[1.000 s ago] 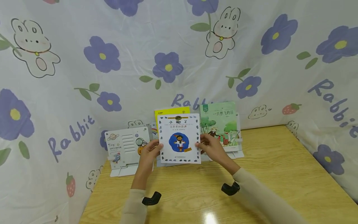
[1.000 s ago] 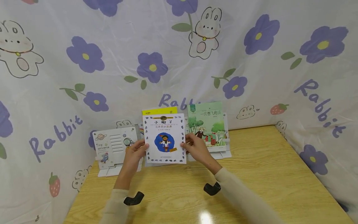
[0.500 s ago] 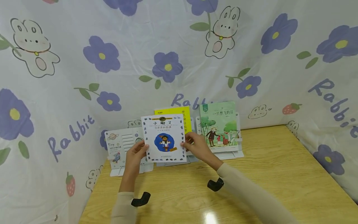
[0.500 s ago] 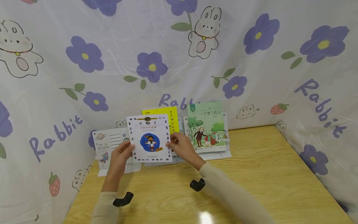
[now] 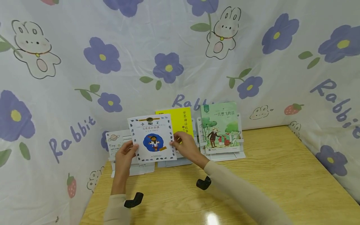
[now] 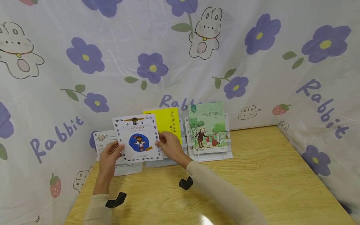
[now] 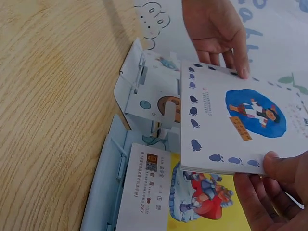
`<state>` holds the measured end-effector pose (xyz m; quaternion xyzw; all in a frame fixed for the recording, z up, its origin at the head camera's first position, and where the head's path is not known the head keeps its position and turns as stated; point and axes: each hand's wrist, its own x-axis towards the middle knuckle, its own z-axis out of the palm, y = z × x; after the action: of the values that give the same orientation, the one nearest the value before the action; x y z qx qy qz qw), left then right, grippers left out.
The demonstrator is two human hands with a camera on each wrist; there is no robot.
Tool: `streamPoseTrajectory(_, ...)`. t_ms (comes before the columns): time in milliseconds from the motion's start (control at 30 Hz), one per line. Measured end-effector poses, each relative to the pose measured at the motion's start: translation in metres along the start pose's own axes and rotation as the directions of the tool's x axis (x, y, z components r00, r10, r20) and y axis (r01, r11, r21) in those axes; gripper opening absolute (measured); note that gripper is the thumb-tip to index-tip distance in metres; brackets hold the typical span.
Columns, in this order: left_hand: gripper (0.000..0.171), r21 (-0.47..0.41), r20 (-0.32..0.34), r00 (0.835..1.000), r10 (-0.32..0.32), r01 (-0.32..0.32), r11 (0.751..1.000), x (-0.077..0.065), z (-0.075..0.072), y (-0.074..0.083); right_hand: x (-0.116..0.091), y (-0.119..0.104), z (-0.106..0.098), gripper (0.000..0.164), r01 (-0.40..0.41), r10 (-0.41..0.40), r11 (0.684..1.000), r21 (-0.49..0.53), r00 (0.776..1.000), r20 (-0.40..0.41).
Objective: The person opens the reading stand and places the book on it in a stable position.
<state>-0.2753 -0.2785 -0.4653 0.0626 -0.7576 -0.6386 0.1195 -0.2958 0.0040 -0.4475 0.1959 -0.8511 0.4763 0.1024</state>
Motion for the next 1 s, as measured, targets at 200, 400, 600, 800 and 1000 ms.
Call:
streamPoseTrajectory(200, 0.044, 0.063, -0.068, 0.997, 0.025, -0.021, 0.998, 0.005, -0.006, 0.003, 0.01, -0.007, 0.01, 0.015, 0.025, -0.025, 0.999, -0.044, 1.0, -0.002)
streamPoseTrajectory(400, 0.044, 0.079, -0.148, 0.988, 0.036, -0.024, 0.997, 0.015, -0.017, 0.003, 0.016, -0.015, 0.024, 0.017, 0.033, -0.032, 0.997, -0.067, 0.999, 0.028)
streamPoseTrajectory(600, 0.043, 0.081, -0.199, 0.978, 0.059, -0.044, 0.996, 0.026, -0.035, 0.005, 0.025, -0.024, 0.04, 0.021, 0.036, -0.034, 0.998, -0.045, 0.999, 0.039)
streamPoseTrajectory(800, 0.041, 0.071, -0.253, 0.964, 0.079, -0.063, 0.995, 0.033, -0.049, 0.009, 0.037, -0.035, 0.055, 0.026, 0.065, -0.064, 0.994, -0.086, 0.998, 0.014)
streamPoseTrajectory(1000, 0.031, -0.03, -0.288, 0.954, 0.079, -0.092, 0.995, 0.037, -0.059, 0.005, 0.044, -0.041, 0.067, 0.02, 0.079, -0.081, 0.989, -0.124, 0.997, -0.014)
